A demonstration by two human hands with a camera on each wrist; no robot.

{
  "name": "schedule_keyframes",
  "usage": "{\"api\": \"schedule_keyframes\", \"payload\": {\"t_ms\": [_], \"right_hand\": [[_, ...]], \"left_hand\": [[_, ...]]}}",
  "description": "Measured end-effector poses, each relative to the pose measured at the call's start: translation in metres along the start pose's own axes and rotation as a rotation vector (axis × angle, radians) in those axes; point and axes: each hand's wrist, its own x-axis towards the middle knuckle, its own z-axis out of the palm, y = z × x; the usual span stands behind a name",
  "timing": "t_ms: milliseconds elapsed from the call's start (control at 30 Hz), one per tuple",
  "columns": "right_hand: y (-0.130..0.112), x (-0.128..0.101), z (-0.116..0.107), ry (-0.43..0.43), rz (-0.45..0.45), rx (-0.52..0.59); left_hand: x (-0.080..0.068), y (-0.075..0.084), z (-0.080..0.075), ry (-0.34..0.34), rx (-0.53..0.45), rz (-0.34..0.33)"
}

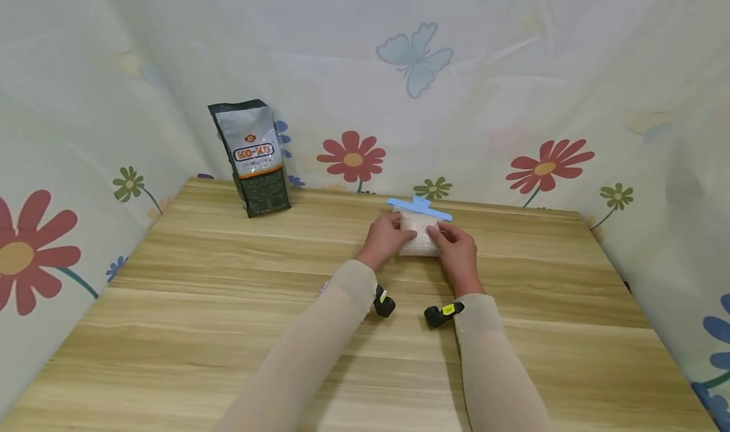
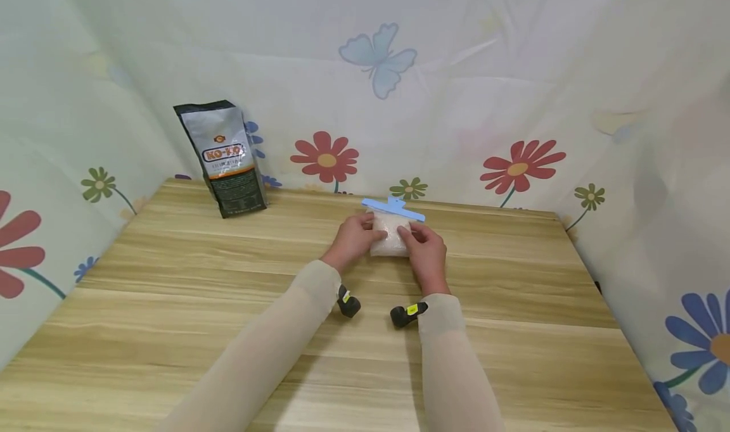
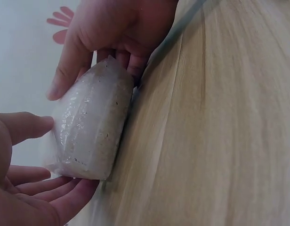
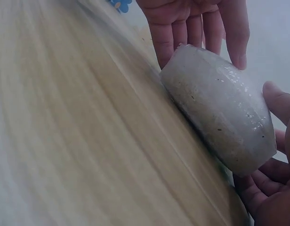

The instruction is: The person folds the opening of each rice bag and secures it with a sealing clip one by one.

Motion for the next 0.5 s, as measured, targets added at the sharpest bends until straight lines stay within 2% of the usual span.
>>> {"api": "schedule_keyframes", "payload": {"t_ms": [300,500], "right_hand": [[0.0012,-0.0003,0.0009,0.025,-0.038,-0.049],[-0.001,-0.0009,0.0007,0.028,-0.04,-0.078]], "left_hand": [[-0.0046,-0.0025,0.0011,-0.03,0.064,0.047],[-0.0044,-0.0031,0.0011,-0.039,0.068,0.034]]}}
